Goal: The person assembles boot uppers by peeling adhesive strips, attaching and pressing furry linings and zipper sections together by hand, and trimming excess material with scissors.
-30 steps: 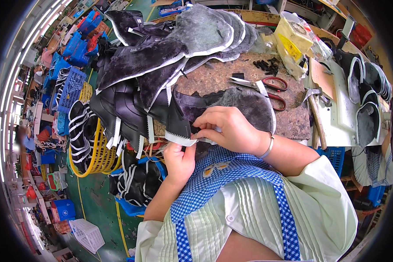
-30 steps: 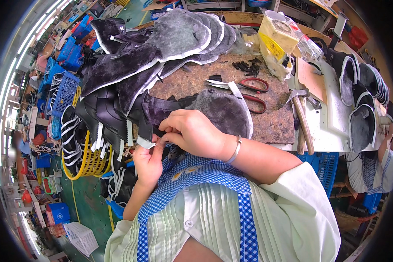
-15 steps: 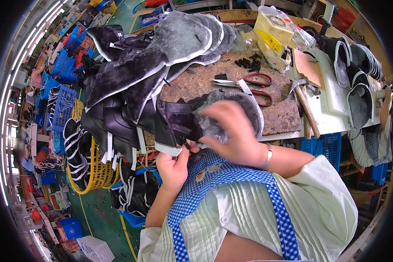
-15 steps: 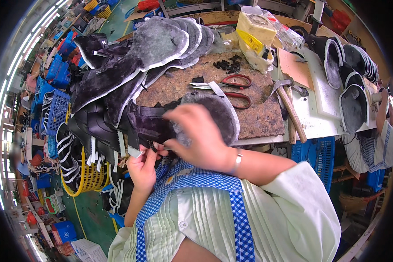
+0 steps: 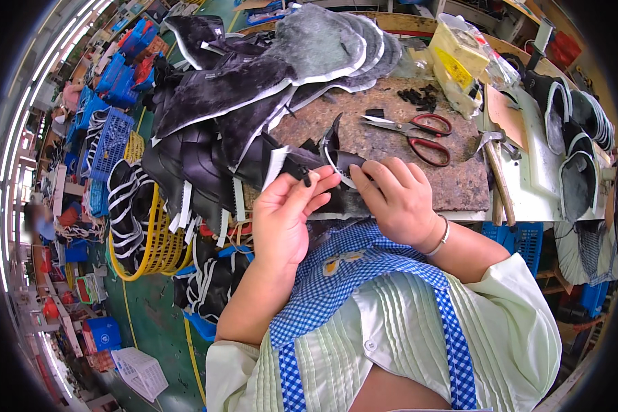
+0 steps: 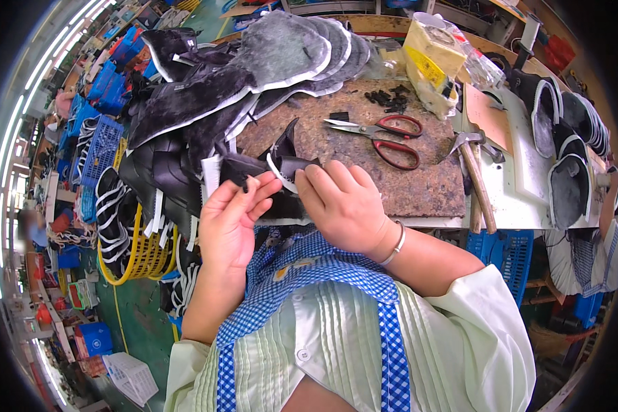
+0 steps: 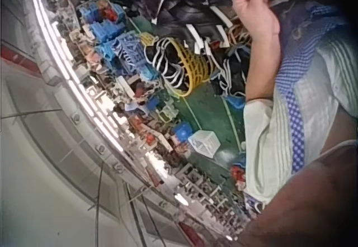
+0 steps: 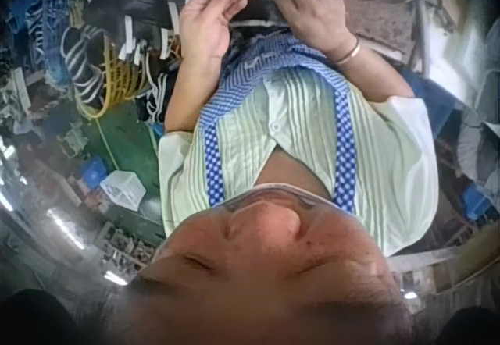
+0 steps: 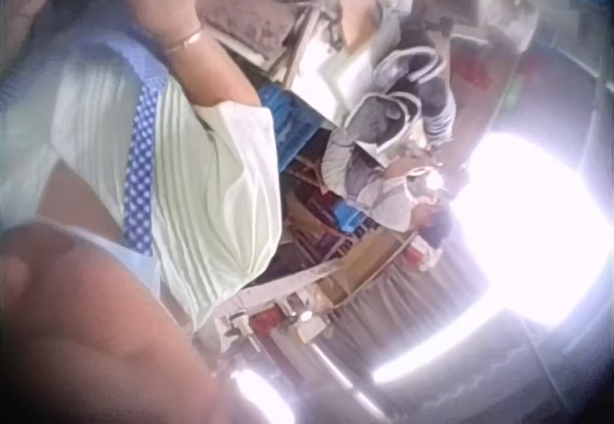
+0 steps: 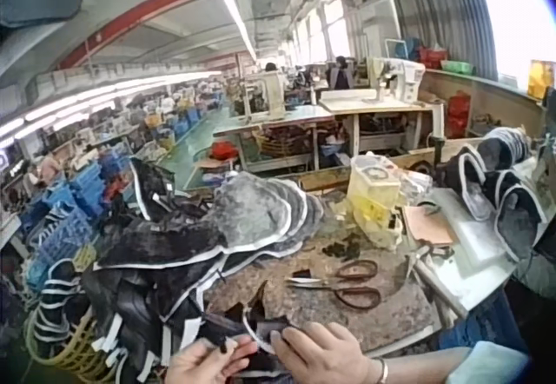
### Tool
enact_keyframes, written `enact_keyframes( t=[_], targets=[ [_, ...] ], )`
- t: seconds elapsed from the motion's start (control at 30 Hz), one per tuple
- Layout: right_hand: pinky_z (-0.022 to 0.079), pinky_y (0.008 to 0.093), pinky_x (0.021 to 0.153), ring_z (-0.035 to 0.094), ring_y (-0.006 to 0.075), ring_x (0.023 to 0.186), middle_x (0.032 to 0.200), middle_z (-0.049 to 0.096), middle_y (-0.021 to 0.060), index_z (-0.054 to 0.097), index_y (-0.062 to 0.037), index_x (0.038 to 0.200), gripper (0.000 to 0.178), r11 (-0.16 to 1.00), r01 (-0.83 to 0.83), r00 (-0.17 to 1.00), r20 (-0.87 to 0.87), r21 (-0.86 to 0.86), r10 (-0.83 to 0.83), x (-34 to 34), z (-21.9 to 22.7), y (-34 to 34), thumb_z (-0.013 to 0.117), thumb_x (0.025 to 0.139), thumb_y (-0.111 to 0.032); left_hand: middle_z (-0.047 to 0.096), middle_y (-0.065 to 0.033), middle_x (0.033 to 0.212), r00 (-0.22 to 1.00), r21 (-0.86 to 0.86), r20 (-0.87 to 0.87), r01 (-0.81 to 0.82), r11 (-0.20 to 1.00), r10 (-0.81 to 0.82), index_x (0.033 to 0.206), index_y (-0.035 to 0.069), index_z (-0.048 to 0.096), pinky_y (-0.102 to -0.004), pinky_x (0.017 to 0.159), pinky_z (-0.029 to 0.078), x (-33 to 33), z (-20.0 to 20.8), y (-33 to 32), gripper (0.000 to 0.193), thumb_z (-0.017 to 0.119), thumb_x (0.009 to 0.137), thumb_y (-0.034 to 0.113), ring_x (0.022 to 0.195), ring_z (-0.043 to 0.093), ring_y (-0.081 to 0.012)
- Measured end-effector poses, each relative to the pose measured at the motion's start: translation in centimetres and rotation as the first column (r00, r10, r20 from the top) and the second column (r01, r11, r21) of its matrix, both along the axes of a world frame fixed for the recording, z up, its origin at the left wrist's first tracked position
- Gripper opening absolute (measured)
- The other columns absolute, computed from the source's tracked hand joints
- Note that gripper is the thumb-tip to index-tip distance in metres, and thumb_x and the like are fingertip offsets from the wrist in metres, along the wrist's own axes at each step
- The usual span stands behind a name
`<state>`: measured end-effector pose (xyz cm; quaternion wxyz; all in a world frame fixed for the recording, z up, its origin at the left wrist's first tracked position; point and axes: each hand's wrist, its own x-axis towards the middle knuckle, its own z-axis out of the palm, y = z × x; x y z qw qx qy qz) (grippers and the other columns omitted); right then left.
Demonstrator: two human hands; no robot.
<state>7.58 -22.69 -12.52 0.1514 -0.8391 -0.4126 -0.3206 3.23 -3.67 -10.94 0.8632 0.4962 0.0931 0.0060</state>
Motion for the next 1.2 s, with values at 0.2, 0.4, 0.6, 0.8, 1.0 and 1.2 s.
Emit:
enact_keyframes(
  t=[0.2, 0.4, 0.6, 0.8, 1.0, 1.2],
  targets=[
    [0.037, 0.0290, 0.059, 0.051, 0.0159, 0.075, 0.084, 0.050, 0.0027, 0.062, -0.0004, 0.099, 0.033, 1.000, 0.025, 1.000, -0.005, 0.017, -0.025, 0.0, 1.0, 1.2, 0.057, 0.071, -0.017, 0.070, -0.0105, 0.101, 0.996, 0.299, -0.035, -0.065, 0.952, 0.079, 0.101, 0.000, 0.068, -0.0245, 0.072, 0.052, -0.4, -1.1, -0.3, 0.013, 0.063, 0.092, 0.007, 0.090, 0.069, -0.0192],
    [0.041, 0.0291, 0.061, 0.056, 0.0181, 0.079, 0.095, 0.059, 0.0064, 0.064, 0.0037, 0.105, 0.043, 0.996, -0.020, 1.000, -0.010, -0.082, 0.020, -0.9, 1.6, 2.1, 0.058, 0.067, -0.015, 0.069, -0.0066, 0.086, 0.998, 0.297, 0.031, -0.057, 0.953, 0.050, 0.092, -0.003, 0.067, -0.0234, 0.072, 0.052, -0.5, -2.1, -0.2, 0.006, 0.063, 0.090, 0.001, 0.076, 0.064, -0.0110],
    [0.043, 0.0296, 0.067, 0.058, 0.0171, 0.086, 0.098, 0.061, 0.0062, 0.066, 0.0005, 0.103, 0.042, 0.996, -0.070, 0.997, -0.040, -0.063, 0.068, -0.2, 1.0, 1.6, 0.059, 0.065, -0.017, 0.071, -0.0109, 0.087, 0.995, 0.287, 0.080, -0.084, 0.954, 0.064, 0.091, -0.006, 0.066, -0.0228, 0.073, 0.053, -0.6, -2.1, 0.4, 0.007, 0.062, 0.090, -0.001, 0.076, 0.066, -0.0116],
    [0.051, 0.0280, 0.069, 0.063, 0.0202, 0.084, 0.096, 0.066, 0.0087, 0.070, -0.0062, 0.097, 0.023, 0.836, -0.547, 0.834, 0.110, 0.035, 0.541, 0.5, -1.2, 2.0, 0.067, 0.076, -0.014, 0.071, -0.0144, 0.090, 0.997, 0.316, 0.062, -0.072, 0.946, 0.055, 0.088, -0.006, 0.064, -0.0256, 0.076, 0.054, -0.7, -2.2, 1.2, 0.009, 0.060, 0.092, 0.000, 0.082, 0.069, -0.0168],
    [0.050, 0.0320, 0.051, 0.066, 0.0178, 0.058, 0.065, 0.067, 0.0106, 0.065, 0.0035, 0.078, 0.022, 0.790, 0.292, 0.380, -0.823, 0.540, 0.422, 0.4, -1.8, 3.9, 0.068, 0.088, -0.016, 0.069, -0.0112, 0.088, 0.996, 0.299, 0.093, -0.014, 0.954, -0.014, 0.091, -0.008, 0.064, -0.0267, 0.078, 0.054, -1.6, -2.9, 1.2, 0.009, 0.059, 0.092, -0.001, 0.084, 0.069, -0.0182],
    [0.054, 0.0231, 0.065, 0.068, 0.0137, 0.075, 0.085, 0.067, 0.0092, 0.059, 0.0096, 0.095, 0.015, 0.635, 0.396, 0.143, -0.727, 0.663, 0.671, 1.1, -0.8, 4.6, 0.065, 0.088, -0.001, 0.069, -0.0125, 0.093, 0.997, 0.357, 0.074, -0.031, 0.934, 0.005, 0.095, -0.009, 0.064, -0.0280, 0.080, 0.055, -1.9, -3.2, 1.1, 0.011, 0.057, 0.093, -0.001, 0.087, 0.069, -0.0188]
  ],
)
